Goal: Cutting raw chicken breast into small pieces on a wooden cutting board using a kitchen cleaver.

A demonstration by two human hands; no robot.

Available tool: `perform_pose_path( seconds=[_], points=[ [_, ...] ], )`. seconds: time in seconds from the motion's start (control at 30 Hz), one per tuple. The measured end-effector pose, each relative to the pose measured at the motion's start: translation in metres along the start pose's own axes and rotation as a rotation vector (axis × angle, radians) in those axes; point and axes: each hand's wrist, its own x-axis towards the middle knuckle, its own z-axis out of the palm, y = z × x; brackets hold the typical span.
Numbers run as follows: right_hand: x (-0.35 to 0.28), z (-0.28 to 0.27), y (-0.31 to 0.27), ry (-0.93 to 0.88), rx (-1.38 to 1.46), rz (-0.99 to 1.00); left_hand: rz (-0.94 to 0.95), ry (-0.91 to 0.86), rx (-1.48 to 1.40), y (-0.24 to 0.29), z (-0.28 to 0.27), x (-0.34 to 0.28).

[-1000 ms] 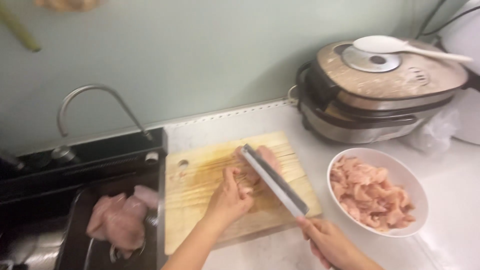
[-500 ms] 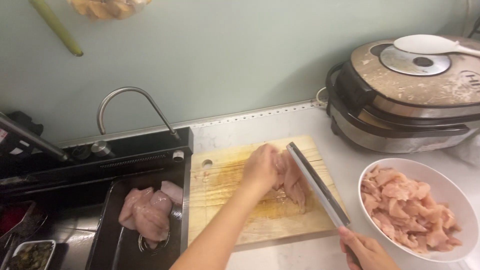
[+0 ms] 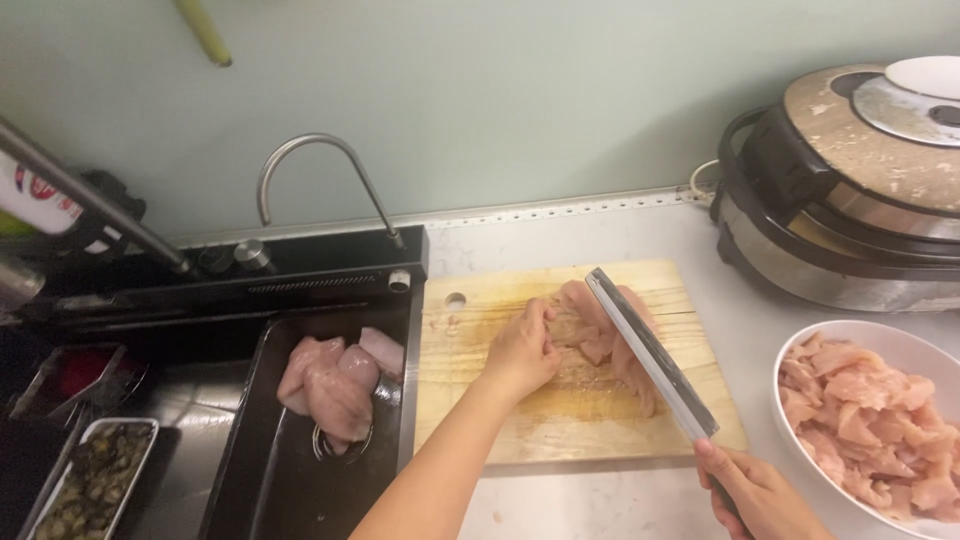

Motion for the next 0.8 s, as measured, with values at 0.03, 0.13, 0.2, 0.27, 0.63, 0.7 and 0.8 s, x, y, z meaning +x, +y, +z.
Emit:
perform_pose_path(
  seconds=[0.03, 0.13, 0.2, 0.27, 0.63, 0.7, 0.8],
  points=[
    [0.002, 0.002, 0.003, -0.004, -0.006, 0.000, -0.005, 0.003, -0.004, -0.005, 0.011, 0.004],
    [0.002, 0.005, -0.002, -0.029, 0.022, -0.038, 0.086, 0.061, -0.066, -0.009, 0.036, 0.018],
    [-0.012, 0.007, -0.017, -0.014, 0.053, -0.003, 0.195, 0.146, -0.058, -0.002, 0.048, 0.023],
    [-0.014, 0.004, -0.016, -0.001, 0.049, 0.003, 0.150, 0.102, -0.069, 0.007, 0.042, 0.023],
    [-0.019, 0.013, -0.028, -0.021, -0.011, -0.049, 0.050, 0.046, -0.110, -0.013, 0.035, 0.016],
    [-0.026, 0.017, -0.038, -0.007, -0.011, -0.039, 0.154, 0.168, -0.051, -0.009, 0.047, 0.022],
    [-0.019, 0.009, -0.026, 0.002, -0.017, -0.058, 0.066, 0.149, -0.067, 0.015, 0.029, 0.012]
  ],
)
